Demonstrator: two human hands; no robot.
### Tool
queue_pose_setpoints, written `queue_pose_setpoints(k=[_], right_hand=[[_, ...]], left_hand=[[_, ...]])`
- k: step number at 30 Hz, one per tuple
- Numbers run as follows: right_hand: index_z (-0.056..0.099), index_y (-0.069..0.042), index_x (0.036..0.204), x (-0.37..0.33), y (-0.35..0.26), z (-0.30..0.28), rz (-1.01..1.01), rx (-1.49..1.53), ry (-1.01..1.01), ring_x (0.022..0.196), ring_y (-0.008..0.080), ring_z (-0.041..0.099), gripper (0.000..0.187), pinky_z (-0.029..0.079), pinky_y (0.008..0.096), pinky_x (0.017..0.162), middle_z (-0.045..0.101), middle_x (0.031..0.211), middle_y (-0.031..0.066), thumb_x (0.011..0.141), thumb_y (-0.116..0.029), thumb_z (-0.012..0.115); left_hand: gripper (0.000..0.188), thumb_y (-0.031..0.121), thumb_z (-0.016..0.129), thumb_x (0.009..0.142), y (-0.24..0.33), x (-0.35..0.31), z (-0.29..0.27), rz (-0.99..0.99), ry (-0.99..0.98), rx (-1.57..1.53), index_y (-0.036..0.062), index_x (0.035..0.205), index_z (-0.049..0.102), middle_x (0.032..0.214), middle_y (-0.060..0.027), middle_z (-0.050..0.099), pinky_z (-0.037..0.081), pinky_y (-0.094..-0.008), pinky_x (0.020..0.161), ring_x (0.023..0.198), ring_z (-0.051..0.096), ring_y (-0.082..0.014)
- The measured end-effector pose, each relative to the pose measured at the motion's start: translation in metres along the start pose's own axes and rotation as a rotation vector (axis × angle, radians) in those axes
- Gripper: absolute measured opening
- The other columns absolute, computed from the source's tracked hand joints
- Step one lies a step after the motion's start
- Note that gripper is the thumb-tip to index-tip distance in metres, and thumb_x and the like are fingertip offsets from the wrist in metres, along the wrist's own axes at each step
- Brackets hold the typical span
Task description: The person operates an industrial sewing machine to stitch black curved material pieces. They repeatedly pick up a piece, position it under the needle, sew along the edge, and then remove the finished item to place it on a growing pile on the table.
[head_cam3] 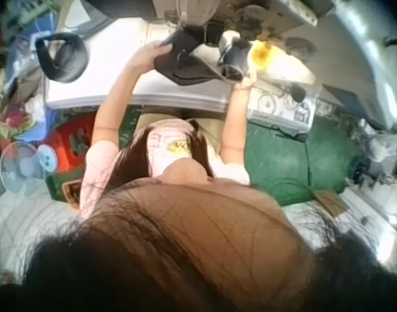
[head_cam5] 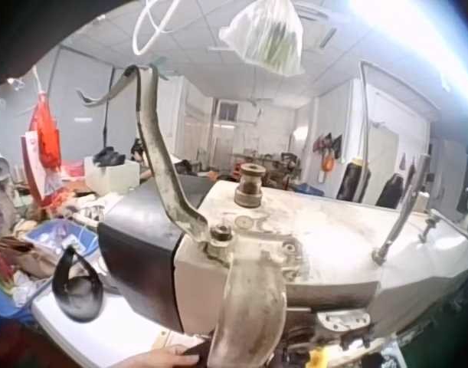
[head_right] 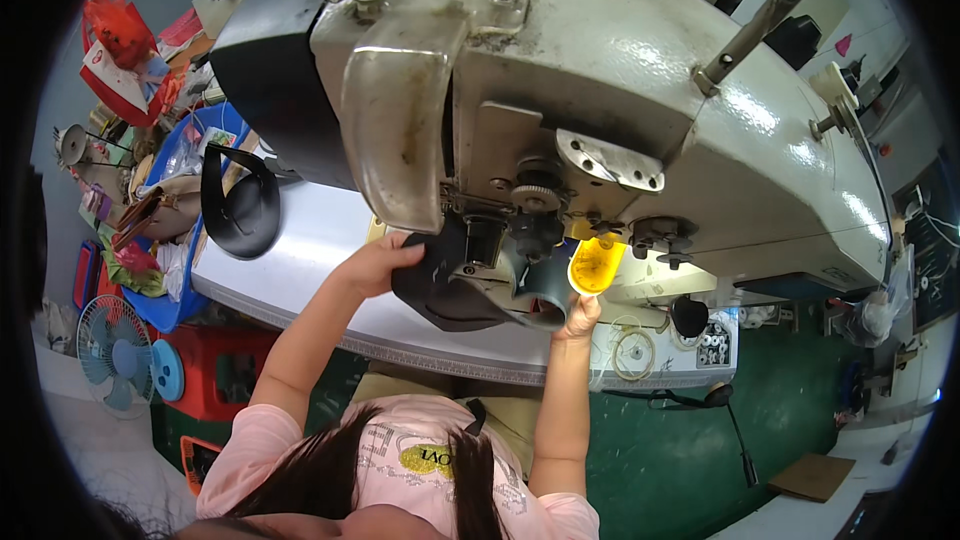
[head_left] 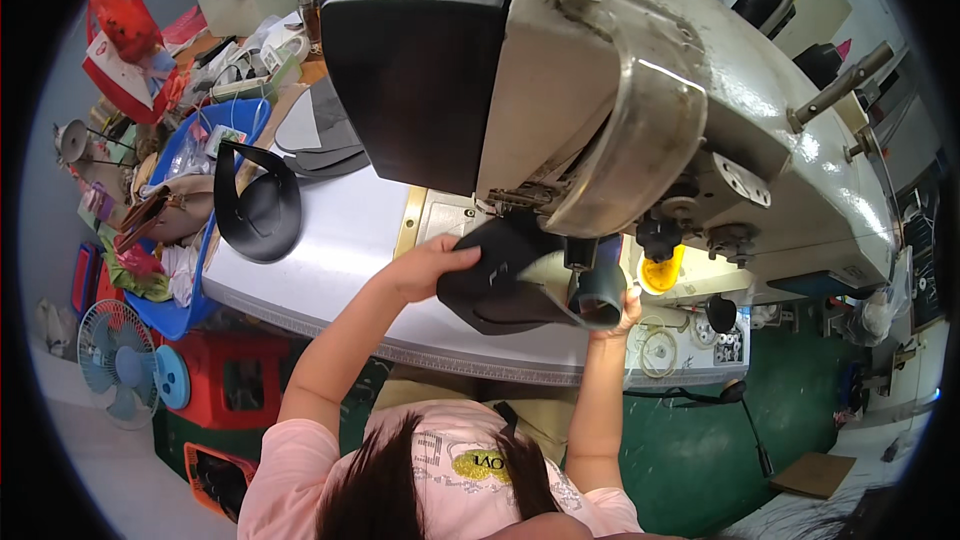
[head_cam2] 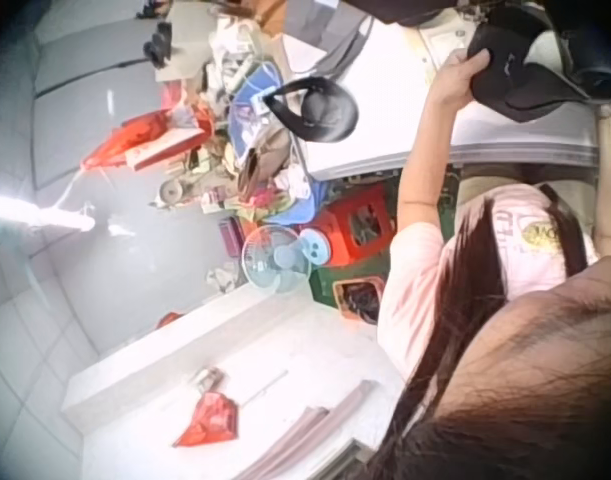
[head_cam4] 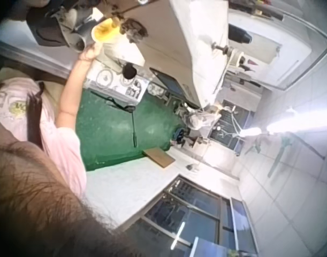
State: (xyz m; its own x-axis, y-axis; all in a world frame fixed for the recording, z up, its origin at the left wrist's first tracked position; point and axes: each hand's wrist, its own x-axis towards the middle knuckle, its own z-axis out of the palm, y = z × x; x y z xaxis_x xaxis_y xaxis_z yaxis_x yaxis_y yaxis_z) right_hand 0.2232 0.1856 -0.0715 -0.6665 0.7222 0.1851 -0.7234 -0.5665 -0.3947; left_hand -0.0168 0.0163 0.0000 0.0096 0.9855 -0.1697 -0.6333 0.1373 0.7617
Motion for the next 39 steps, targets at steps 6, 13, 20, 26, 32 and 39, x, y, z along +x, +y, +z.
queue_pose_setpoints(k=[6,13,20,26,32,39], right_hand=[[0.053,-0.005,0.108,0.024,0.013,-0.006,0.142,0.157,-0.060,0.091,0.0229,0.056,0.033,0.045,0.0377,0.081,0.060,0.099,0.0087,0.083,-0.027,0.050],[0.050,-0.004,0.111,0.013,0.047,0.007,0.027,-0.049,0.459,0.098,0.0224,0.052,0.033,0.042,0.0366,0.087,0.055,0.109,0.0082,0.086,-0.025,0.050],[0.051,0.000,0.104,0.034,0.029,0.032,0.071,-0.133,0.433,0.092,0.0205,0.053,0.029,0.045,0.0331,0.083,0.056,0.101,0.0107,0.087,-0.023,0.047],[0.052,0.000,0.102,0.033,0.006,0.032,0.130,-0.026,0.199,0.089,0.0223,0.056,0.031,0.048,0.0355,0.079,0.058,0.099,0.0126,0.084,-0.025,0.050],[0.052,-0.001,0.103,0.031,0.002,0.039,0.098,-0.050,0.247,0.092,0.0225,0.056,0.030,0.047,0.0349,0.082,0.057,0.101,0.0113,0.082,-0.022,0.056],[0.050,0.003,0.100,0.024,0.015,0.049,-0.632,-1.211,0.377,0.086,0.0142,0.052,0.021,0.043,0.0271,0.078,0.055,0.095,0.0064,0.082,-0.007,0.054]], left_hand=[[0.027,0.020,0.055,0.084,0.019,0.003,0.011,-0.030,0.066,-0.036,-0.0034,0.097,0.057,0.092,-0.0117,0.062,0.051,-0.0283,0.074,0.079,0.063,-0.0175],[0.024,0.016,0.054,0.084,0.032,0.006,0.016,0.040,0.138,-0.104,-0.0035,0.098,0.057,0.091,-0.0121,0.062,0.051,-0.0295,0.074,0.078,0.062,-0.0181],[0.021,0.013,0.050,0.085,0.035,0.013,0.017,0.200,0.283,-0.162,-0.0019,0.099,0.055,0.090,-0.0102,0.061,0.051,-0.0296,0.073,0.079,0.061,-0.0172],[0.021,0.004,0.059,0.077,0.015,-0.001,0.047,0.286,0.411,-0.210,-0.0004,0.097,0.054,0.091,-0.0082,0.060,0.051,-0.0266,0.070,0.077,0.060,-0.0150],[0.020,0.004,0.063,0.075,0.012,0.004,0.063,0.419,0.514,-0.232,0.0032,0.093,0.055,0.085,-0.0043,0.060,0.049,-0.0254,0.067,0.074,0.059,-0.0118],[0.020,0.005,0.063,0.075,0.006,0.003,0.069,0.469,0.570,-0.205,0.0027,0.092,0.054,0.084,-0.0047,0.059,0.048,-0.0264,0.069,0.075,0.057,-0.0119]])
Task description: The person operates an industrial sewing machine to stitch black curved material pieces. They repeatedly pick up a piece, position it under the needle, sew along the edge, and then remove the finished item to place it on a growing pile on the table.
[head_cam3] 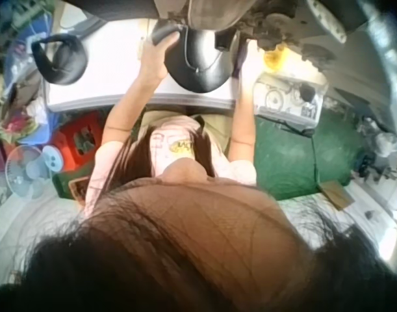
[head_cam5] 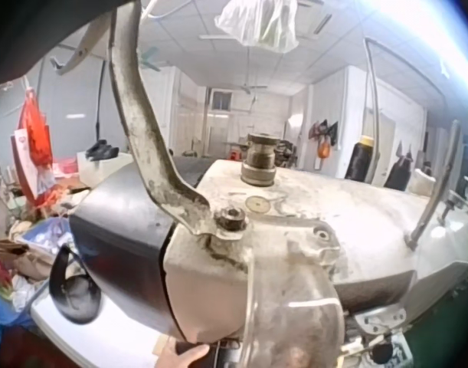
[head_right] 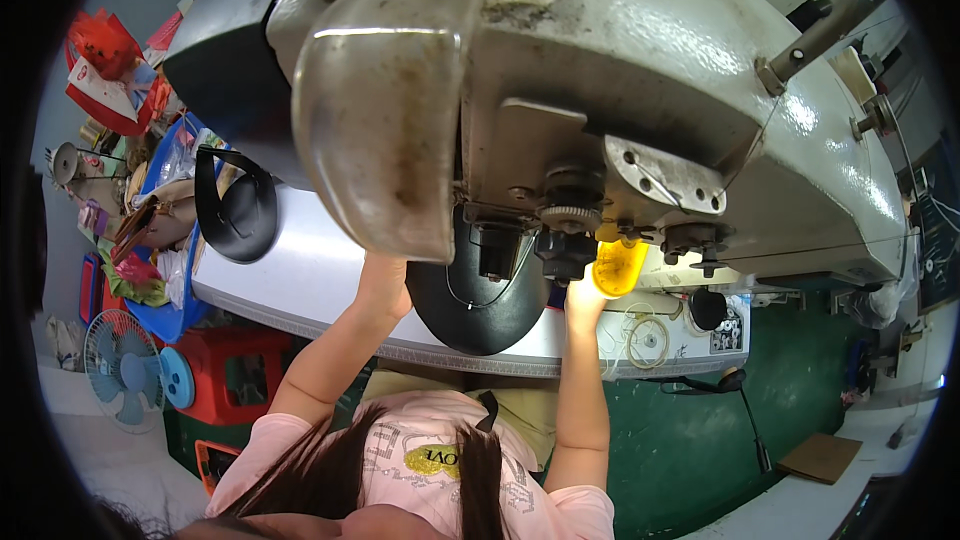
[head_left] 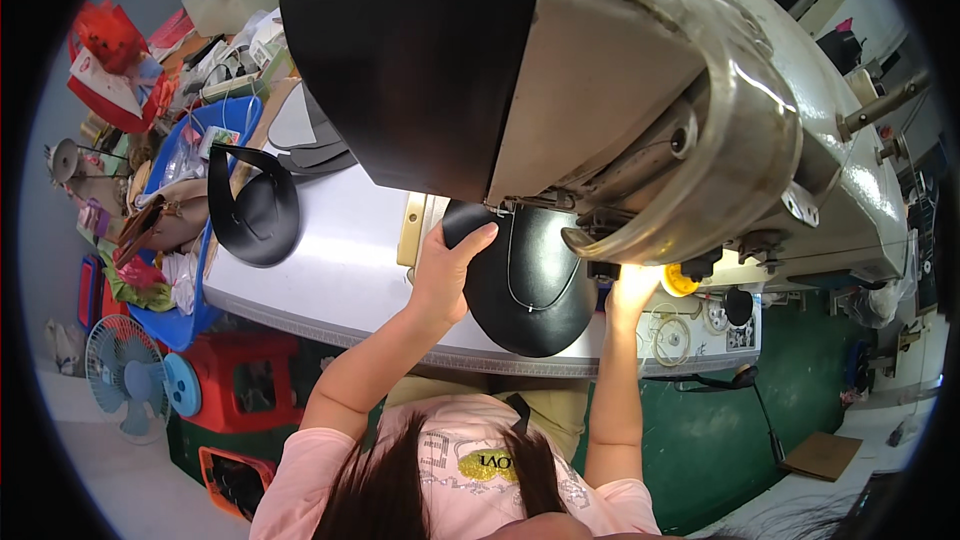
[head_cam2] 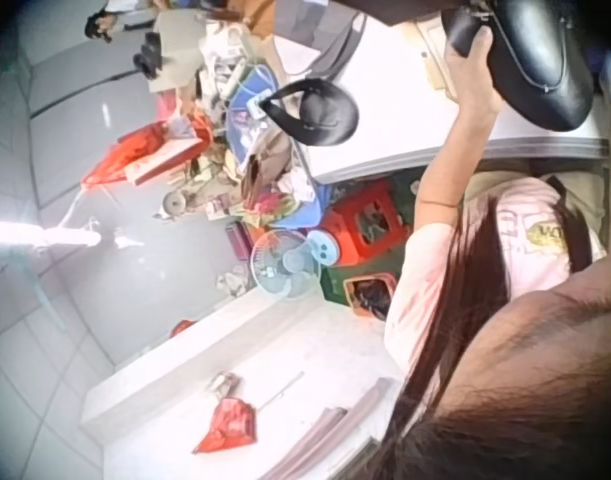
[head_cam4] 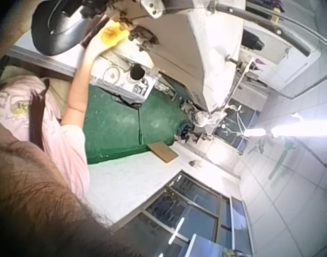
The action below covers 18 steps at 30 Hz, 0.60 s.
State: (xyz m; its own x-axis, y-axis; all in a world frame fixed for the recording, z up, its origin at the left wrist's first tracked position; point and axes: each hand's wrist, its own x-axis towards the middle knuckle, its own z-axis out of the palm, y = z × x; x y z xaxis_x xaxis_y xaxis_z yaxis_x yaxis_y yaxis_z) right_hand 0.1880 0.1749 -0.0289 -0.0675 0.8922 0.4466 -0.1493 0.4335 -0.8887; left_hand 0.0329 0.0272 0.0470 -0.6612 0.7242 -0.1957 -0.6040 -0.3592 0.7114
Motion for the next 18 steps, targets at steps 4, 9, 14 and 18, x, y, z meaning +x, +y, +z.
queue_pose_setpoints(k=[4,9,14,18], right_hand=[[0.052,0.006,0.095,-0.006,-0.018,-0.004,-0.259,-0.205,0.007,0.077,0.0125,0.053,0.017,0.043,0.0235,0.072,0.056,0.086,0.0070,0.078,0.003,0.053],[0.059,0.001,0.083,0.011,-0.072,0.021,-0.666,-0.361,-0.319,0.073,0.0228,0.060,0.020,0.046,0.0284,0.069,0.061,0.080,0.0096,0.064,0.003,0.064],[0.056,-0.003,0.086,0.011,-0.047,0.025,-0.603,-0.575,-0.392,0.074,0.0265,0.055,0.021,0.042,0.0345,0.070,0.057,0.083,0.0101,0.068,-0.009,0.065],[0.053,-0.001,0.092,0.003,-0.032,0.021,-0.511,-0.586,-0.356,0.075,0.0259,0.054,0.028,0.043,0.0338,0.071,0.056,0.084,0.0119,0.070,-0.012,0.067]], left_hand=[[0.022,0.005,0.063,0.074,-0.002,0.000,0.001,0.002,0.012,-0.044,0.0026,0.094,0.053,0.086,-0.0054,0.058,0.048,-0.0267,0.069,0.075,0.058,-0.0131],[0.023,0.006,0.063,0.074,-0.002,0.002,0.002,-0.058,0.025,-0.056,0.0018,0.095,0.053,0.087,-0.0061,0.058,0.048,-0.0274,0.069,0.077,0.058,-0.0144],[0.024,0.006,0.063,0.074,-0.005,0.008,-0.003,-0.027,-0.015,-0.017,0.0021,0.095,0.053,0.088,-0.0058,0.058,0.048,-0.0277,0.072,0.079,0.058,-0.0140],[0.024,0.007,0.064,0.074,-0.005,0.003,-0.001,0.025,-0.004,0.048,0.0023,0.096,0.053,0.088,-0.0050,0.058,0.047,-0.0268,0.071,0.079,0.057,-0.0125]])
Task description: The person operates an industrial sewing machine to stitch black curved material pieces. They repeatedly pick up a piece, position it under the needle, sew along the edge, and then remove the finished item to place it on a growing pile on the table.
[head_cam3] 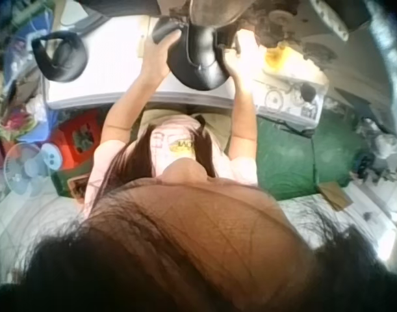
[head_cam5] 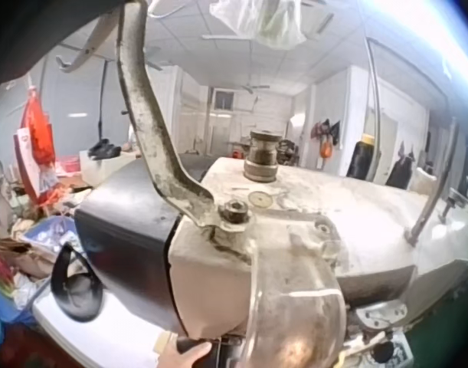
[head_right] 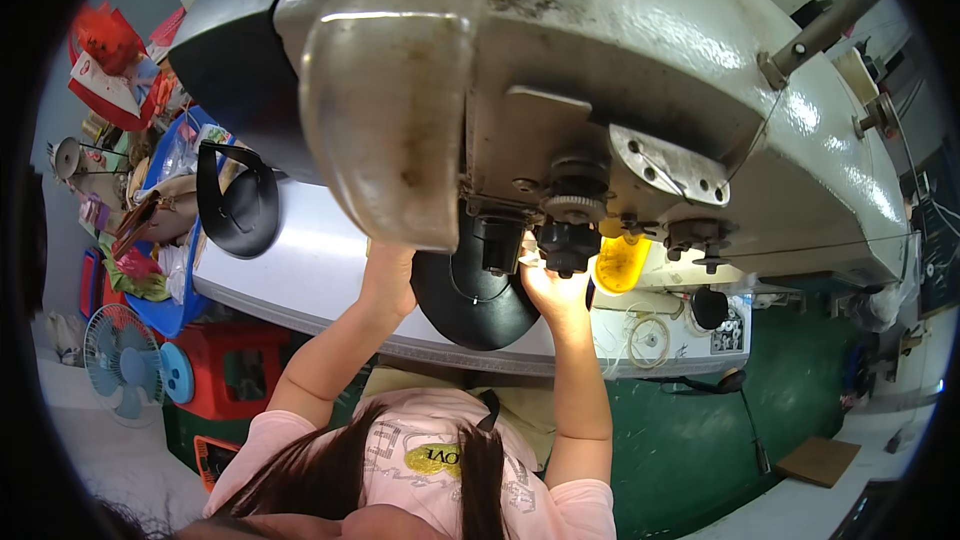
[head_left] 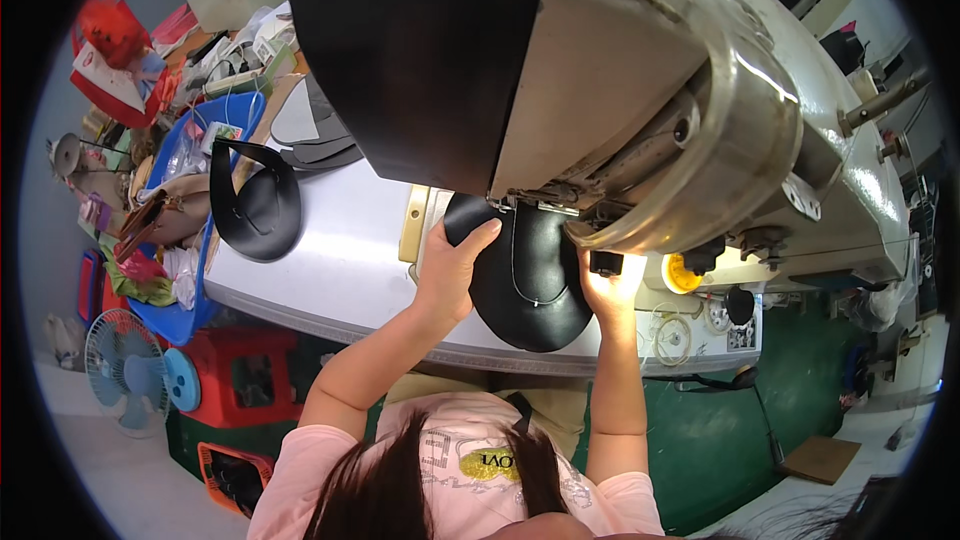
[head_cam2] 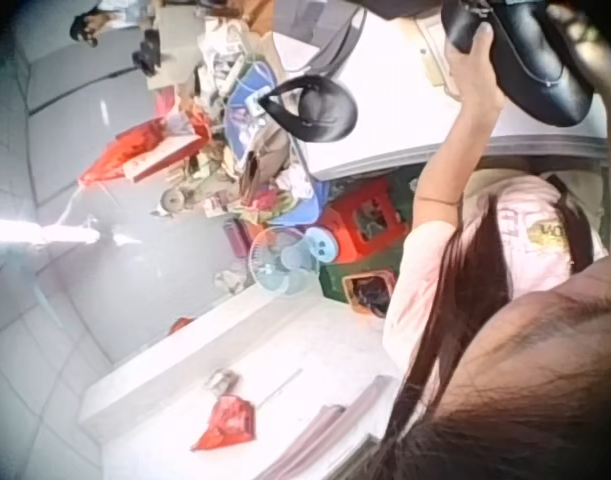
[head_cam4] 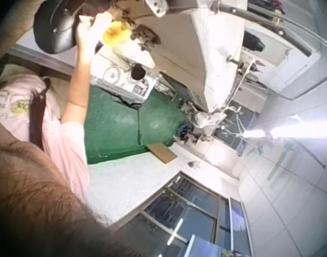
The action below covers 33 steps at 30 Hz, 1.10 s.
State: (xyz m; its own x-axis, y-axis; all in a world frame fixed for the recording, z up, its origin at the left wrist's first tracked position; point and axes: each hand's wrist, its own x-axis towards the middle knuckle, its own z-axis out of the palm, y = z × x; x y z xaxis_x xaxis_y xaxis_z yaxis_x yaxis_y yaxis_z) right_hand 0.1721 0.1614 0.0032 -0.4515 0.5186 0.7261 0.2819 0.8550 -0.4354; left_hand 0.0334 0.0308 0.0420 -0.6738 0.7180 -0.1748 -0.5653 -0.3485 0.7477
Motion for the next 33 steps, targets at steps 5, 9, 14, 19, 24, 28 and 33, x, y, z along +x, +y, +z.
queue_pose_setpoints(k=[5,9,14,19,24,28,33], right_hand=[[0.049,0.001,0.094,-0.016,0.017,0.004,0.328,0.487,0.316,0.064,0.0109,0.050,0.021,0.041,0.0223,0.062,0.053,0.077,0.0050,0.075,-0.002,0.060],[0.050,-0.003,0.091,-0.037,0.039,-0.003,0.777,0.583,0.280,0.054,0.0081,0.044,0.013,0.039,0.0217,0.053,0.050,0.072,0.0013,0.084,-0.013,0.054],[0.051,-0.003,0.103,-0.046,0.032,-0.014,1.056,1.423,0.054,0.083,0.0130,0.056,0.025,0.047,0.0291,0.070,0.058,0.095,0.0054,0.085,-0.021,0.051],[0.047,-0.001,0.107,-0.039,0.024,-0.023,0.953,1.691,-0.074,0.052,0.0087,0.053,0.030,0.041,0.0157,0.038,0.058,0.092,0.0101,0.078,-0.007,0.050],[0.048,-0.001,0.105,-0.030,0.025,-0.015,0.903,1.526,0.054,0.050,0.0093,0.053,0.028,0.038,0.0152,0.032,0.058,0.090,0.0102,0.078,-0.007,0.053],[0.052,-0.001,0.100,-0.020,0.021,-0.016,0.922,1.668,0.009,0.062,0.0161,0.060,0.022,0.049,0.0218,0.044,0.059,0.088,0.0112,0.081,-0.011,0.054],[0.049,-0.012,0.107,-0.036,0.046,-0.009,0.885,1.556,-0.037,0.083,0.0180,0.055,0.034,0.050,0.0276,0.069,0.055,0.096,0.0043,0.075,-0.001,0.056]], left_hand=[[0.024,0.007,0.063,0.075,-0.001,-0.002,-0.001,0.000,-0.010,-0.011,0.0022,0.096,0.054,0.088,-0.0043,0.058,0.046,-0.0263,0.071,0.078,0.056,-0.0115],[0.023,0.007,0.063,0.076,0.002,-0.006,0.003,-0.008,0.010,-0.036,0.0021,0.096,0.053,0.087,-0.0042,0.058,0.046,-0.0257,0.070,0.077,0.056,-0.0113],[0.025,0.008,0.062,0.077,0.000,-0.015,0.000,-0.119,0.027,-0.037,0.0013,0.099,0.052,0.089,-0.0045,0.058,0.046,-0.0252,0.070,0.077,0.057,-0.0119],[0.024,0.008,0.061,0.078,-0.015,-0.037,-0.011,-0.018,-0.139,0.073,0.0005,0.099,0.052,0.088,-0.0022,0.057,0.043,-0.0239,0.072,0.078,0.053,-0.0076],[0.020,0.009,0.062,0.078,-0.012,-0.031,-0.017,-0.030,-0.201,0.123,0.0003,0.095,0.053,0.087,-0.0012,0.057,0.043,-0.0232,0.071,0.078,0.051,-0.0063],[0.018,0.010,0.062,0.078,-0.007,-0.025,-0.010,-0.018,-0.153,0.117,0.0002,0.091,0.053,0.083,0.0000,0.057,0.042,-0.0206,0.066,0.073,0.051,-0.0050],[0.013,0.012,0.065,0.076,-0.011,-0.030,-0.015,-0.078,-0.159,0.222,0.0036,0.079,0.055,0.068,0.0030,0.055,0.038,-0.0174,0.049,0.057,0.047,-0.0023]])
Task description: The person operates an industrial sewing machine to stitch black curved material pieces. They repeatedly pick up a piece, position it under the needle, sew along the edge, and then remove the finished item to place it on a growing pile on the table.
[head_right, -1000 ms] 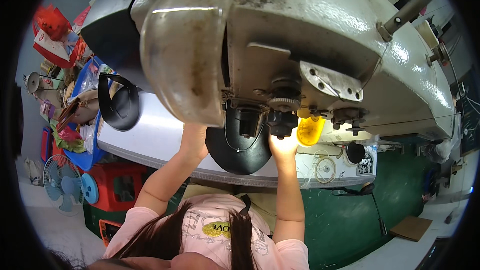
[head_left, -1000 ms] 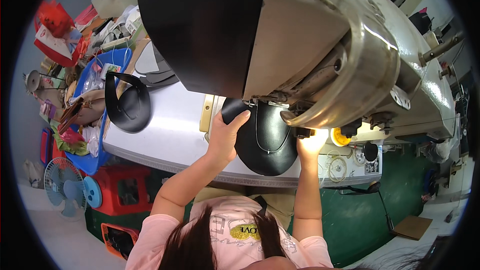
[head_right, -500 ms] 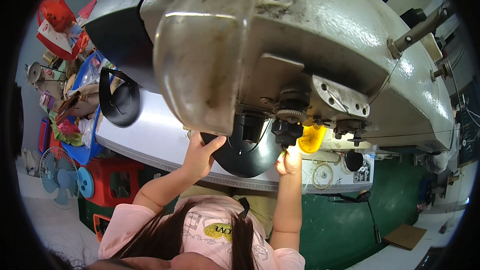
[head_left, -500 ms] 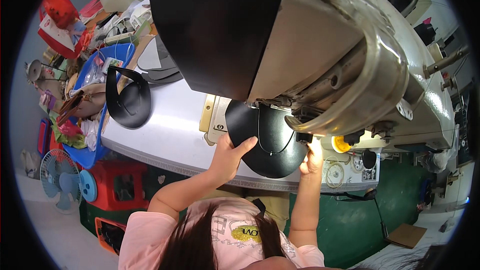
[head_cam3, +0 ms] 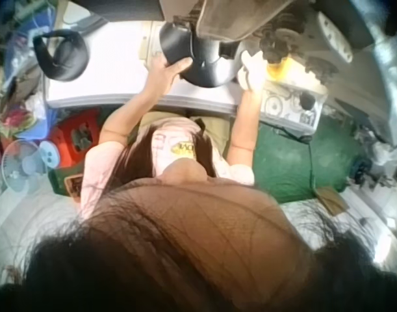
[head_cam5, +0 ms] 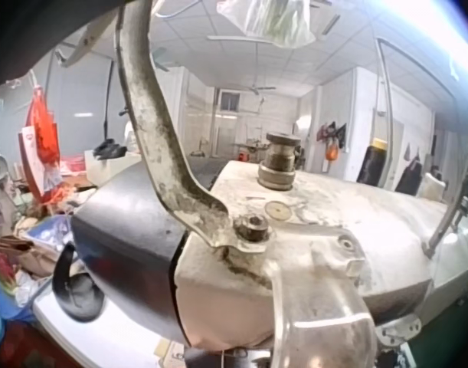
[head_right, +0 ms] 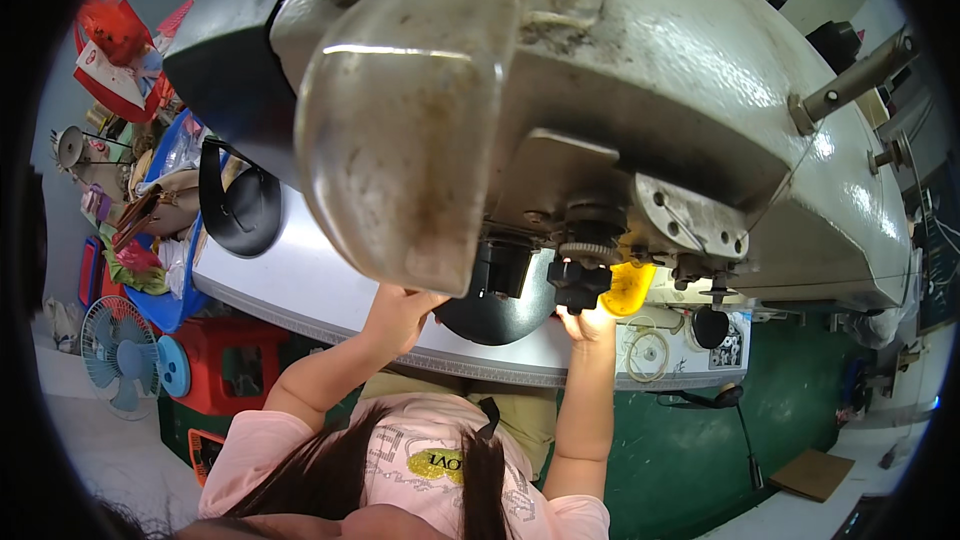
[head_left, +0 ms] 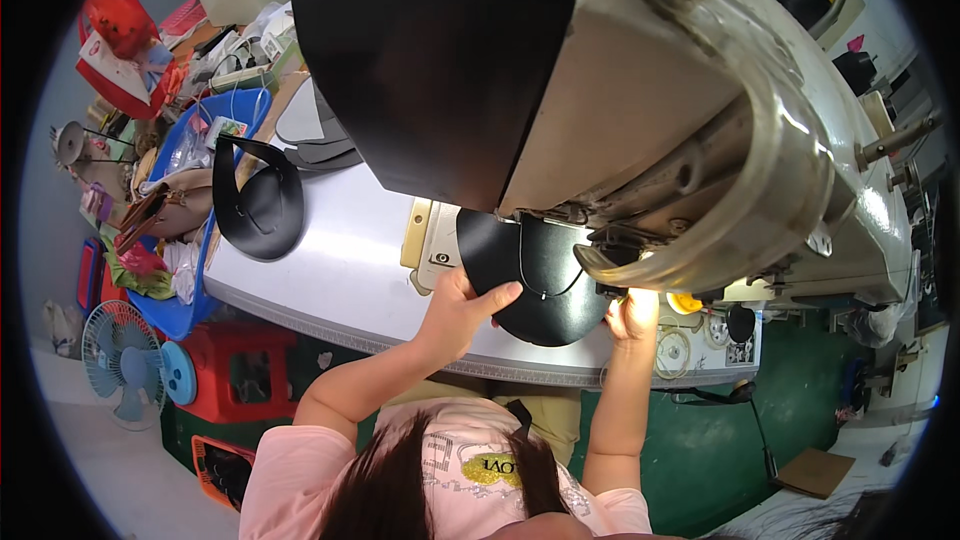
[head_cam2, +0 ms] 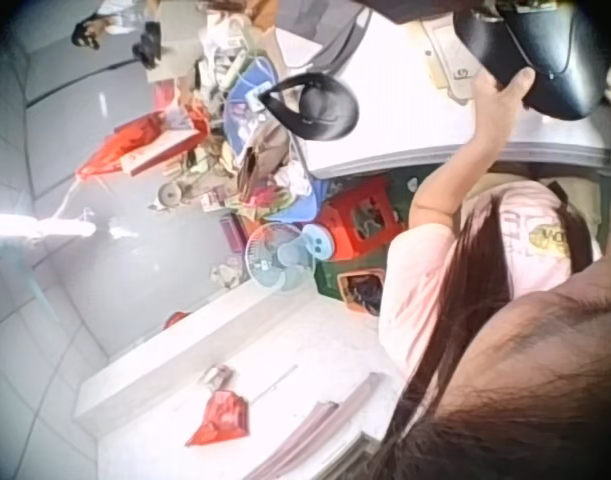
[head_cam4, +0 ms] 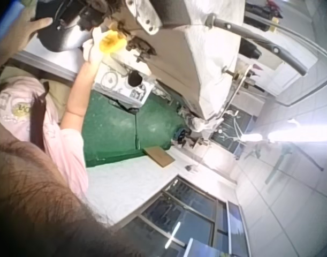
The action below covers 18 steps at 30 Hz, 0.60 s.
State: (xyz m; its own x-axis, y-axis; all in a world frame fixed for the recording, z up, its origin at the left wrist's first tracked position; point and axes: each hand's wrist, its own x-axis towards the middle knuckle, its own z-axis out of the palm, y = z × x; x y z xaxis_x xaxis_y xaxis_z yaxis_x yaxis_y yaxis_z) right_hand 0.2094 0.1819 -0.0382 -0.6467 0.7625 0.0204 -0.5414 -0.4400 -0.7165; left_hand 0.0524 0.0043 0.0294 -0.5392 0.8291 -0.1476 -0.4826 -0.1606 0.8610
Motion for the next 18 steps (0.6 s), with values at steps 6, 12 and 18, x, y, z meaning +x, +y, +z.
queue_pose_setpoints(k=[6,12,18], right_hand=[[0.053,0.001,0.098,0.001,0.005,-0.015,-0.060,0.039,-0.028,0.083,0.0253,0.061,0.024,0.051,0.0372,0.074,0.060,0.092,0.0141,0.085,-0.019,0.051],[0.050,0.000,0.101,0.015,0.004,-0.007,-0.050,0.072,0.106,0.085,0.0260,0.059,0.027,0.051,0.0402,0.077,0.059,0.095,0.0139,0.087,-0.023,0.047],[0.048,-0.001,0.102,0.021,-0.002,-0.023,-0.043,0.008,0.057,0.081,0.0266,0.060,0.026,0.052,0.0394,0.073,0.058,0.092,0.0136,0.087,-0.022,0.048]], left_hand=[[0.013,0.014,0.066,0.075,-0.002,0.002,-0.002,0.014,0.012,0.060,0.0063,0.074,0.055,0.060,0.0030,0.053,0.034,-0.0180,0.042,0.049,0.045,-0.0026],[0.016,0.015,0.066,0.075,0.010,0.018,-0.002,0.045,-0.016,0.015,0.0046,0.077,0.055,0.063,0.0020,0.054,0.036,-0.0171,0.043,0.051,0.046,-0.0028],[0.017,0.013,0.068,0.074,0.014,0.021,0.000,0.043,0.009,-0.029,0.0023,0.078,0.055,0.066,-0.0006,0.054,0.042,-0.0185,0.046,0.052,0.049,-0.0058]])
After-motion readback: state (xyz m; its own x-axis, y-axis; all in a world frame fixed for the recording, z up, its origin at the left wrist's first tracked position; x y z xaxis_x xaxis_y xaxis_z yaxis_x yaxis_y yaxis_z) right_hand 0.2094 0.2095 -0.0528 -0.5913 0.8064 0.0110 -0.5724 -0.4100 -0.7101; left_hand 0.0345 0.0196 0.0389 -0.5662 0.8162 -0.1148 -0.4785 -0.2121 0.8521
